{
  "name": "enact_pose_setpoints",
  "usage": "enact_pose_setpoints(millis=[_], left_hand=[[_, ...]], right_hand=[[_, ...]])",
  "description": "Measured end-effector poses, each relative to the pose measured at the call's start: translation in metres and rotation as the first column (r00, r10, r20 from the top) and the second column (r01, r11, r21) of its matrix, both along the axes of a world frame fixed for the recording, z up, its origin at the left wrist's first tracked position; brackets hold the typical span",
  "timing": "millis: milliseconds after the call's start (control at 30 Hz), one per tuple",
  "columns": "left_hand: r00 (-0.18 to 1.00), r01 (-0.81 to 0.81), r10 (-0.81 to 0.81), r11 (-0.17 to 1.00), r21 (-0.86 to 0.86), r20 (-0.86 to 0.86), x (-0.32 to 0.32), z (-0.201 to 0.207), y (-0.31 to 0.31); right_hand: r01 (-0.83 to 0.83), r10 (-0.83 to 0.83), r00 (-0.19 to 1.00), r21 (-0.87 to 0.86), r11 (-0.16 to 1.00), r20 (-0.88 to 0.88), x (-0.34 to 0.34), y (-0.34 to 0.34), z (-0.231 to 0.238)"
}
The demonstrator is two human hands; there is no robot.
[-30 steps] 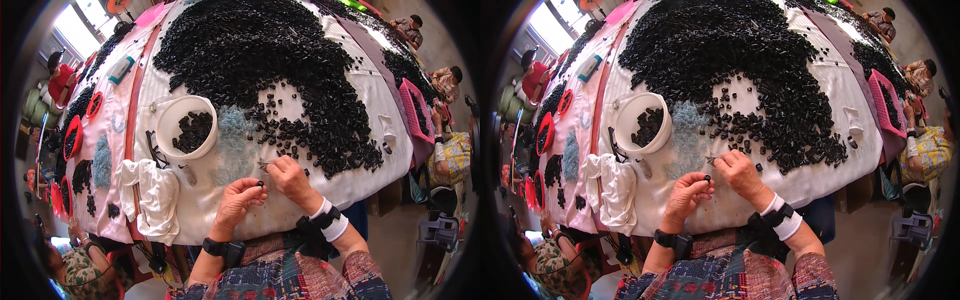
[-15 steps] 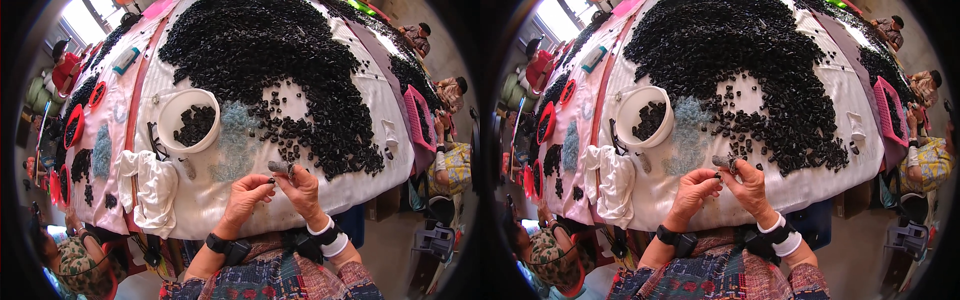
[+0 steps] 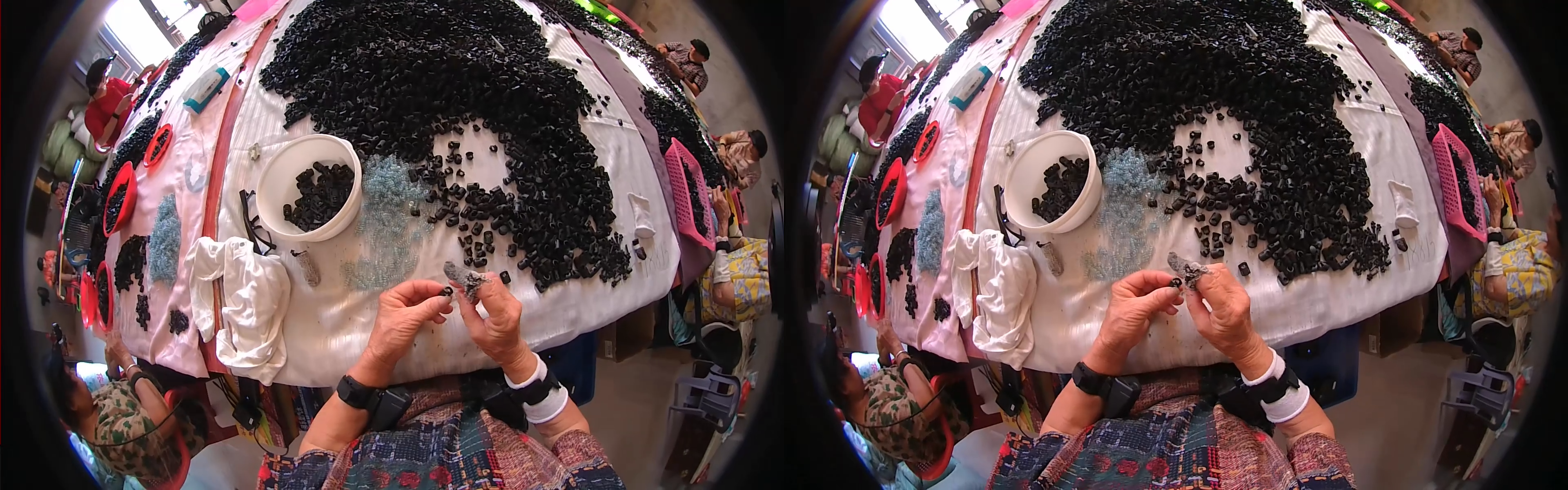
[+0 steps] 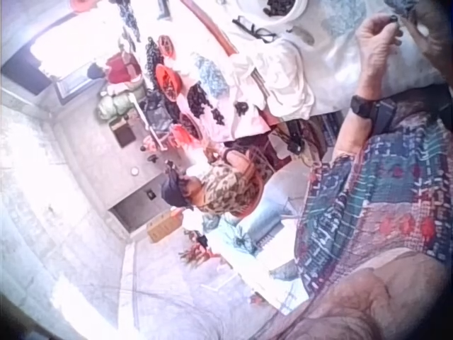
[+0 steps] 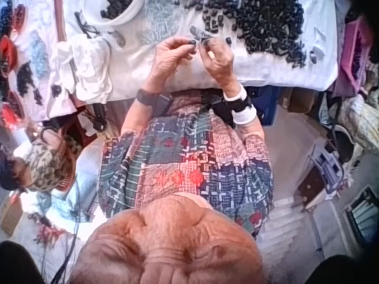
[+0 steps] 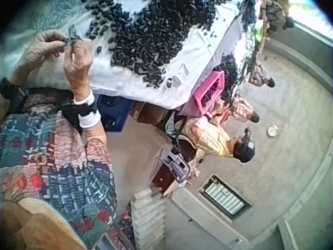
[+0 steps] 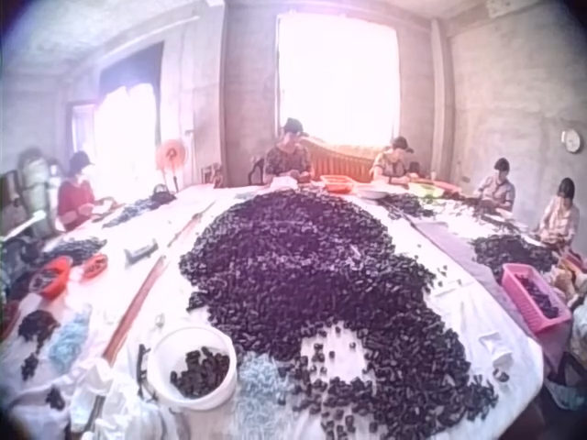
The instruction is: Sort small black shoe components from a large pile into a smaller container.
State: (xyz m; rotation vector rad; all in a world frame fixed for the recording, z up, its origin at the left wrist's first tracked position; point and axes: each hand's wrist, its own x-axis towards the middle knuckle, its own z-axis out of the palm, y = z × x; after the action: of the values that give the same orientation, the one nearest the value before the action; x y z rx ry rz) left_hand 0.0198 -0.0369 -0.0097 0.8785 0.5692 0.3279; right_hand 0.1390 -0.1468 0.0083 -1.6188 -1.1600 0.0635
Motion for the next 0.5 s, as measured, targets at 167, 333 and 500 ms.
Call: enact_pose_setpoints(millis=[167, 333, 500], left_hand=[[0.999, -0.036, 0.038, 0.997, -0.067, 0.022, -0.003, -0.002, 0.003], [0.997, -0.039, 0.047, 0.991, -0.129, 0.060, -0.004, -0.003, 0.005], [0.998, -0.032, 0.040, 0.991, -0.130, 0.055, -0.003, -0.001, 0.005]], right_hand=[[0.156, -0.153, 0.987, -0.080, 0.984, 0.043, 0.009, -0.007, 0.006], [0.118, -0.099, 0.966, -0.066, 0.991, 0.240, 0.023, -0.010, -0.004], [0.041, 0.044, 0.919, -0.205, 0.978, 0.392, 0.026, -0.007, -0.012]])
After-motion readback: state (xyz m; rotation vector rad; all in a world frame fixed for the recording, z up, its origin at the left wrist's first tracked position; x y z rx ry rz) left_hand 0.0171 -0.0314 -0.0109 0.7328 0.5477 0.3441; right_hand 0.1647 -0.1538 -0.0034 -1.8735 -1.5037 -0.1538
